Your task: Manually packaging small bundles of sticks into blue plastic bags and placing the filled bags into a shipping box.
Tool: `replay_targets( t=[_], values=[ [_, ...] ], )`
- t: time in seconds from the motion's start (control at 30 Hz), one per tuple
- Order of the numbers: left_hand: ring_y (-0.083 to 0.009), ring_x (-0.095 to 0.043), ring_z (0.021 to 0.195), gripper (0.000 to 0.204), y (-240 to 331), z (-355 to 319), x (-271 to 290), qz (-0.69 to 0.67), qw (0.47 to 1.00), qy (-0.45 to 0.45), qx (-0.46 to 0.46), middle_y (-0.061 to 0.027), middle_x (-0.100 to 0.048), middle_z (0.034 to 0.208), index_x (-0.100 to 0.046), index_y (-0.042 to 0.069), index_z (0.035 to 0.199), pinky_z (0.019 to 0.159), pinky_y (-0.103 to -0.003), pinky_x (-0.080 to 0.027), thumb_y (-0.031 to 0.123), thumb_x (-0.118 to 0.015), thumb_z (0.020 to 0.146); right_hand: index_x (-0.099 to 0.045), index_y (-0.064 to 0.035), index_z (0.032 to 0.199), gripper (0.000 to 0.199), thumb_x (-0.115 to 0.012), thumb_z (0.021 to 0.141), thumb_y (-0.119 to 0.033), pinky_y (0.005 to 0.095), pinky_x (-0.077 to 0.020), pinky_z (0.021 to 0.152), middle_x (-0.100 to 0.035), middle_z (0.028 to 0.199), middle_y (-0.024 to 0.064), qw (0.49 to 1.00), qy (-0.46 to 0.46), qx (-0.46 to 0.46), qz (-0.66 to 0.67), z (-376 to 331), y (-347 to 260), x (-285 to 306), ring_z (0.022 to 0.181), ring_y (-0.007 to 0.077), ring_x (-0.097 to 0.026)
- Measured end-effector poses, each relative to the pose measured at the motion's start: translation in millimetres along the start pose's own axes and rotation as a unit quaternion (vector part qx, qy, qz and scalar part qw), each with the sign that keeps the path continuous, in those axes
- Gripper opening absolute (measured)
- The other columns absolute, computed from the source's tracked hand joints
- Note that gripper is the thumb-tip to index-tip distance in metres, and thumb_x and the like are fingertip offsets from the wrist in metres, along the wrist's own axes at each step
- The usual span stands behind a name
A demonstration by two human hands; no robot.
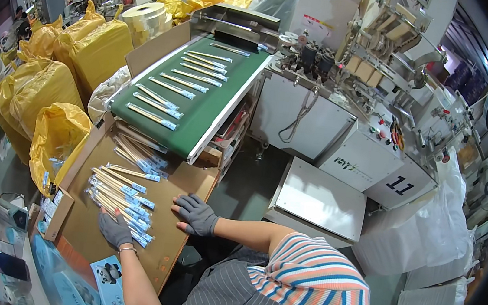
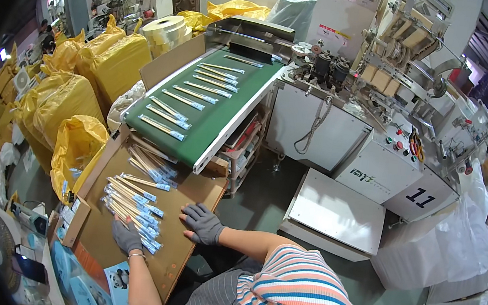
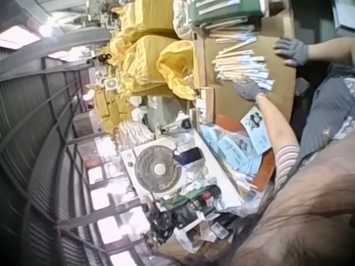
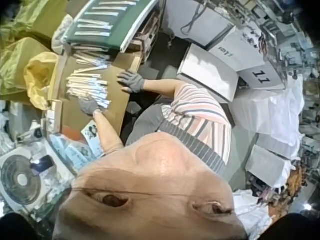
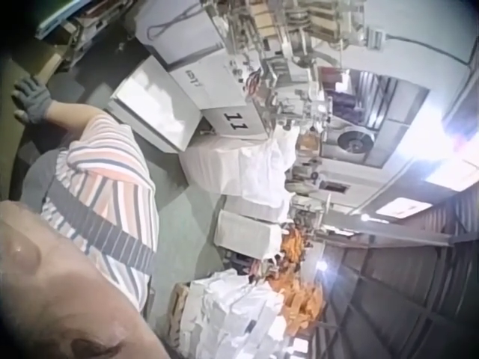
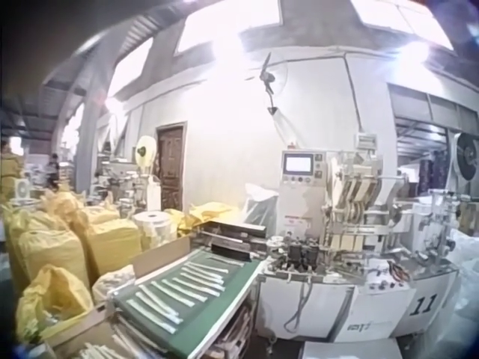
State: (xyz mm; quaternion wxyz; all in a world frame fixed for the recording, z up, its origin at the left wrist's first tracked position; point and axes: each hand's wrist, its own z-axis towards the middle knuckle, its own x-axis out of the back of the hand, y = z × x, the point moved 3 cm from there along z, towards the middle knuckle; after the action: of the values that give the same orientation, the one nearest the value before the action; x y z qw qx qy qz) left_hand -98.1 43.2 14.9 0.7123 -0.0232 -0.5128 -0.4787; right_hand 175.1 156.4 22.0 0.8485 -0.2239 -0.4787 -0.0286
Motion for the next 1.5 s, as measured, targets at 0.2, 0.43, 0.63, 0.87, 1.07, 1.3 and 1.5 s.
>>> replay_targets(
  t=[0.2,0.43,0.63,0.87,1.07,1.3,1.5],
  values=[
    [-0.0362,-0.049,0.122,0.056,-2.8,-0.4,-2.2,0.018,1.000,0.013,-0.002,-0.0243,-0.053,0.130,-0.049,-0.006,0.129,0.105,-0.042,-0.035,0.037,-0.050,0.094,-0.050,-0.0048,0.126,0.054,-0.057,0.084,-0.038,0.0492,-0.0266,0.109,-0.045,0.137,0.0185,1.000,-0.010,-0.005,-0.004,2.2,-2.7,2.5,0.131,0.0343,-0.039],
    [-0.0361,-0.049,0.122,0.055,1.1,-0.5,-2.2,0.023,1.000,0.006,-0.004,-0.0244,-0.053,0.130,-0.049,-0.006,0.129,0.105,-0.043,-0.034,0.037,-0.049,0.094,-0.051,-0.0037,0.125,0.054,-0.058,0.084,-0.038,0.0489,-0.0269,0.109,-0.047,0.135,0.0189,1.000,-0.002,-0.002,-0.008,2.4,-3.8,6.9,0.130,0.0342,-0.040],
    [-0.0366,-0.048,0.122,0.056,0.0,-1.9,0.7,0.033,0.999,0.009,0.006,-0.0238,-0.054,0.130,-0.050,-0.006,0.128,0.105,-0.043,-0.034,0.037,-0.050,0.094,-0.051,-0.0033,0.125,0.054,-0.058,0.084,-0.038,0.0487,-0.0280,0.108,-0.047,0.133,0.0191,1.000,0.001,0.002,0.004,3.4,-5.1,5.8,0.129,0.0347,-0.041],
    [-0.0380,-0.049,0.120,0.054,0.5,-2.0,1.8,0.019,1.000,-0.009,0.018,-0.0244,-0.054,0.128,-0.050,-0.006,0.127,0.105,-0.044,-0.035,0.034,-0.056,0.091,-0.050,-0.0027,0.127,0.050,-0.064,0.084,-0.026,0.0506,-0.0348,0.105,-0.049,0.131,0.0200,0.982,0.028,-0.027,0.186,10.2,-1.4,19.2,0.125,0.0373,-0.045],
    [-0.0386,-0.050,0.118,0.054,8.3,-2.6,6.1,0.003,1.000,0.000,0.013,-0.0249,-0.054,0.127,-0.050,-0.005,0.129,0.104,-0.044,-0.035,0.031,-0.059,0.089,-0.046,-0.0011,0.131,0.054,-0.065,0.084,-0.021,0.0492,-0.0332,0.108,-0.047,0.136,0.0225,0.972,0.213,0.093,0.025,133.7,66.9,130.0,0.127,0.0413,-0.044],
    [-0.0384,-0.049,0.119,0.054,8.8,-2.9,9.7,0.004,1.000,-0.001,0.014,-0.0242,-0.054,0.128,-0.049,-0.005,0.129,0.104,-0.044,-0.036,0.028,-0.060,0.088,-0.041,-0.0045,0.141,0.080,-0.048,0.086,-0.063,0.0456,-0.0310,0.108,-0.045,0.138,0.0252,0.900,0.084,-0.360,-0.230,262.2,289.6,158.2,0.130,0.0420,-0.040],
    [-0.0384,-0.049,0.120,0.057,12.4,-0.4,3.8,0.004,1.000,-0.007,0.000,-0.0225,-0.054,0.128,-0.047,-0.002,0.132,0.103,-0.045,-0.035,0.033,-0.058,0.088,-0.040,-0.0034,0.141,0.083,-0.047,0.086,-0.065,0.0394,-0.0375,0.104,-0.051,0.134,0.0227,0.961,-0.086,-0.261,-0.031,289.8,257.7,127.9,0.127,0.0387,-0.046]
  ],
)
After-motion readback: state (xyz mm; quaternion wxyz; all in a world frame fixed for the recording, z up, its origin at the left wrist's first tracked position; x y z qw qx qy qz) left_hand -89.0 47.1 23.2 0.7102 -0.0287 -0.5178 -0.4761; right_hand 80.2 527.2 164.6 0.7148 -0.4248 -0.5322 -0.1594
